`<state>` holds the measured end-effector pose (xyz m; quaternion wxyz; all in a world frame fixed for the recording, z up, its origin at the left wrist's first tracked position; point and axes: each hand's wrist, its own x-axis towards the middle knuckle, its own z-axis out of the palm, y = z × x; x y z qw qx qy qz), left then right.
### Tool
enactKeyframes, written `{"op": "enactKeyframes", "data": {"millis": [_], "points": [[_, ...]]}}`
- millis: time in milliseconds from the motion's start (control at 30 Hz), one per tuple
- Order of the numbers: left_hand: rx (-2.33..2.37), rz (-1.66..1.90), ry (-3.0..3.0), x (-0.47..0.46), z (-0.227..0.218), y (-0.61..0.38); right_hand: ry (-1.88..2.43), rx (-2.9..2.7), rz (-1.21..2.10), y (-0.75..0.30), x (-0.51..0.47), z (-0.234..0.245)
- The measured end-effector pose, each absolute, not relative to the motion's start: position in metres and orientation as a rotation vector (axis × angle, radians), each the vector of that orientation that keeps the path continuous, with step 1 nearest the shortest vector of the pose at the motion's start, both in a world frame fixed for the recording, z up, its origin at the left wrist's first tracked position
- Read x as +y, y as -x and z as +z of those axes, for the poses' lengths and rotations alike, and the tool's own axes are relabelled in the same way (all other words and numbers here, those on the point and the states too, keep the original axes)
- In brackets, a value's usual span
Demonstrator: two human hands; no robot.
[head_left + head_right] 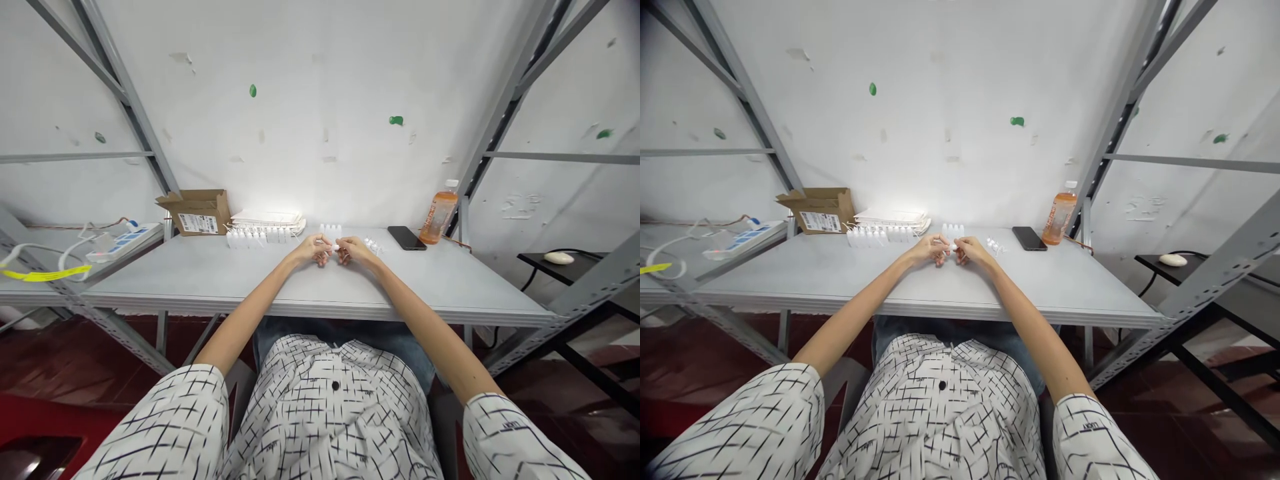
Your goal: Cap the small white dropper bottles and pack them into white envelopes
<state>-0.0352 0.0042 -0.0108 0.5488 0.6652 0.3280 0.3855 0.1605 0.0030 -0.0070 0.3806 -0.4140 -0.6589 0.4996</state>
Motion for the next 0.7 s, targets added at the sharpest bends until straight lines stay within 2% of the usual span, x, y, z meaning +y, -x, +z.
{"op": "enactKeyframes", "data": {"millis": [700], "points": [[0.716, 0.926, -1.602, 0.0095, -0.0147, 0.0319, 1.000, -1.775, 1.283, -0.1602, 0.0072, -0.0111]]}}
